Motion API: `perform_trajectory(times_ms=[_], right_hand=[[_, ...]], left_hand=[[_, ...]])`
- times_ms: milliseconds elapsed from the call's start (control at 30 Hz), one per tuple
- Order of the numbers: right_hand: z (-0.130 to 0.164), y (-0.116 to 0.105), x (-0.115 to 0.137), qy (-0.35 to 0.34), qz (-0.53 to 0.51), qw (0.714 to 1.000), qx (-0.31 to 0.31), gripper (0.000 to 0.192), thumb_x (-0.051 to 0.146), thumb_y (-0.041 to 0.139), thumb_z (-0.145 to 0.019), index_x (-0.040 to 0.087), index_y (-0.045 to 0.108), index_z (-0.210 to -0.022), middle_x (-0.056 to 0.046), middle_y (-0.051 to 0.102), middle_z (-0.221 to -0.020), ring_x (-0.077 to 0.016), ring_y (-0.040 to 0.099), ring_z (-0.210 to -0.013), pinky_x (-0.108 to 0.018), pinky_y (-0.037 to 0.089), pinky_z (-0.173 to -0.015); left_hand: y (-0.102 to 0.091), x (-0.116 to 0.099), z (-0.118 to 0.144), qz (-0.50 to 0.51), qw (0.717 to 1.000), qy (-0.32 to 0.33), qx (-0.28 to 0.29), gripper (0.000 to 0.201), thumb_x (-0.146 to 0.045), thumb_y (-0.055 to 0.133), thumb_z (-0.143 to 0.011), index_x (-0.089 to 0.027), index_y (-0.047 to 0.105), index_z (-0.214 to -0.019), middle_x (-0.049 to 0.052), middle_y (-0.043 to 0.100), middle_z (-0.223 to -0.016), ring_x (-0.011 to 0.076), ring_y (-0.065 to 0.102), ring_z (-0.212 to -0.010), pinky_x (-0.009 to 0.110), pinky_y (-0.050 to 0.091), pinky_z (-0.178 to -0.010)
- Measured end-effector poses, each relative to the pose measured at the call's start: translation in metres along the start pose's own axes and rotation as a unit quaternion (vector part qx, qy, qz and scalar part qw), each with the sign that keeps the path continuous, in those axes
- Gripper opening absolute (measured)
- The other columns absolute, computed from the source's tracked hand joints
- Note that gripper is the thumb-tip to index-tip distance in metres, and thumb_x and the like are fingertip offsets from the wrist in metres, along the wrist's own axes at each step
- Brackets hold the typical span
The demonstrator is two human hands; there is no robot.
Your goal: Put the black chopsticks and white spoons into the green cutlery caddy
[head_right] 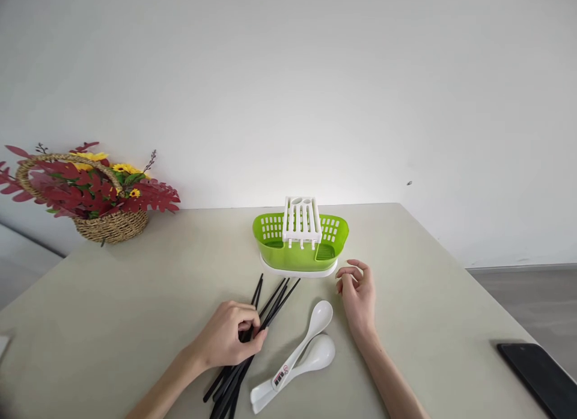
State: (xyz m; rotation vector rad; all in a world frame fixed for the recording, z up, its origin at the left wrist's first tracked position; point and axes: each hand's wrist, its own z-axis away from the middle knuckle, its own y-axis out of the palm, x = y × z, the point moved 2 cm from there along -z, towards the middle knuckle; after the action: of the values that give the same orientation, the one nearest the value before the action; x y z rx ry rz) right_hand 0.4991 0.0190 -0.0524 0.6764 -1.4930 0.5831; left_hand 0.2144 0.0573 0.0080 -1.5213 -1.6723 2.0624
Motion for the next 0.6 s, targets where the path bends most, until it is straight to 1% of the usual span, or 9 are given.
perform_trajectory(times_ms=[100,167,233,300,400,433,533,600], right_hand=[[0.000,0.000,-0.001,0.003,0.004,1.000,0.001,0.033,0.026,0.062,-0.082,0.024,0.056,-0.114,0.005,0.068,-0.087,-0.0105,0.055,-0.059,-0.025,0.045,-0.057],[0.000,0.000,-0.001,0.004,0.004,1.000,0.002,0.033,0.027,0.063,-0.081,0.024,0.057,-0.114,0.005,0.068,-0.088,-0.0107,0.056,-0.060,-0.025,0.045,-0.057],[0.001,0.000,0.000,0.002,0.004,1.000,0.000,0.030,0.027,0.063,-0.081,0.024,0.058,-0.111,0.004,0.067,-0.088,-0.0109,0.055,-0.059,-0.025,0.044,-0.056],[0.002,0.000,0.003,-0.006,0.002,1.000,-0.001,0.022,0.027,0.062,-0.081,0.024,0.060,-0.103,0.004,0.065,-0.086,-0.0107,0.054,-0.059,-0.025,0.043,-0.056],[0.007,-0.001,0.008,-0.038,0.009,0.999,0.003,0.005,0.026,0.060,-0.085,0.023,0.062,-0.088,0.003,0.061,-0.079,-0.0111,0.052,-0.059,-0.026,0.041,-0.056],[0.010,-0.002,0.011,-0.052,0.016,0.999,0.005,0.005,0.026,0.058,-0.086,0.023,0.062,-0.085,0.003,0.060,-0.077,-0.0116,0.051,-0.059,-0.026,0.041,-0.056],[0.020,-0.005,0.021,-0.094,0.039,0.995,0.024,0.011,0.022,0.055,-0.090,0.024,0.062,-0.082,0.003,0.058,-0.071,-0.0130,0.051,-0.060,-0.027,0.040,-0.057],[0.029,-0.007,0.033,-0.121,0.053,0.989,0.060,0.016,0.019,0.053,-0.092,0.024,0.061,-0.079,0.002,0.058,-0.072,-0.0134,0.051,-0.061,-0.028,0.041,-0.057]], left_hand=[[-0.003,0.002,-0.001,0.062,0.998,-0.023,0.017,0.028,-0.027,0.064,-0.082,-0.018,0.052,-0.058,-0.005,0.046,-0.055,0.0076,0.031,-0.050,0.025,0.026,-0.051],[-0.005,0.005,-0.001,0.114,0.992,-0.041,0.039,0.030,-0.028,0.064,-0.083,-0.018,0.052,-0.058,-0.005,0.043,-0.055,0.0077,0.032,-0.051,0.024,0.025,-0.051],[-0.006,0.007,0.000,0.171,0.982,-0.052,0.063,0.031,-0.029,0.064,-0.083,-0.017,0.052,-0.057,-0.005,0.039,-0.054,0.0075,0.032,-0.052,0.024,0.024,-0.050],[-0.005,0.009,0.000,0.230,0.968,-0.051,0.085,0.034,-0.030,0.065,-0.082,-0.017,0.051,-0.054,-0.006,0.038,-0.052,0.0071,0.031,-0.051,0.024,0.022,-0.049],[-0.001,0.012,0.003,0.312,0.940,-0.056,0.124,0.039,-0.036,0.068,-0.084,-0.016,0.054,-0.053,-0.003,0.049,-0.050,0.0066,0.033,-0.049,0.023,0.022,-0.047],[0.001,0.014,0.004,0.336,0.929,-0.064,0.140,0.040,-0.039,0.069,-0.084,-0.015,0.057,-0.054,-0.002,0.053,-0.051,0.0065,0.034,-0.048,0.023,0.023,-0.046],[0.007,0.017,0.007,0.400,0.894,-0.086,0.183,0.043,-0.050,0.077,-0.082,-0.013,0.069,-0.061,0.001,0.060,-0.054,0.0076,0.043,-0.047,0.021,0.026,-0.043],[0.009,0.018,0.007,0.440,0.870,-0.092,0.203,0.047,-0.057,0.082,-0.078,-0.013,0.073,-0.066,0.004,0.066,-0.058,0.0095,0.050,-0.046,0.021,0.030,-0.041]])
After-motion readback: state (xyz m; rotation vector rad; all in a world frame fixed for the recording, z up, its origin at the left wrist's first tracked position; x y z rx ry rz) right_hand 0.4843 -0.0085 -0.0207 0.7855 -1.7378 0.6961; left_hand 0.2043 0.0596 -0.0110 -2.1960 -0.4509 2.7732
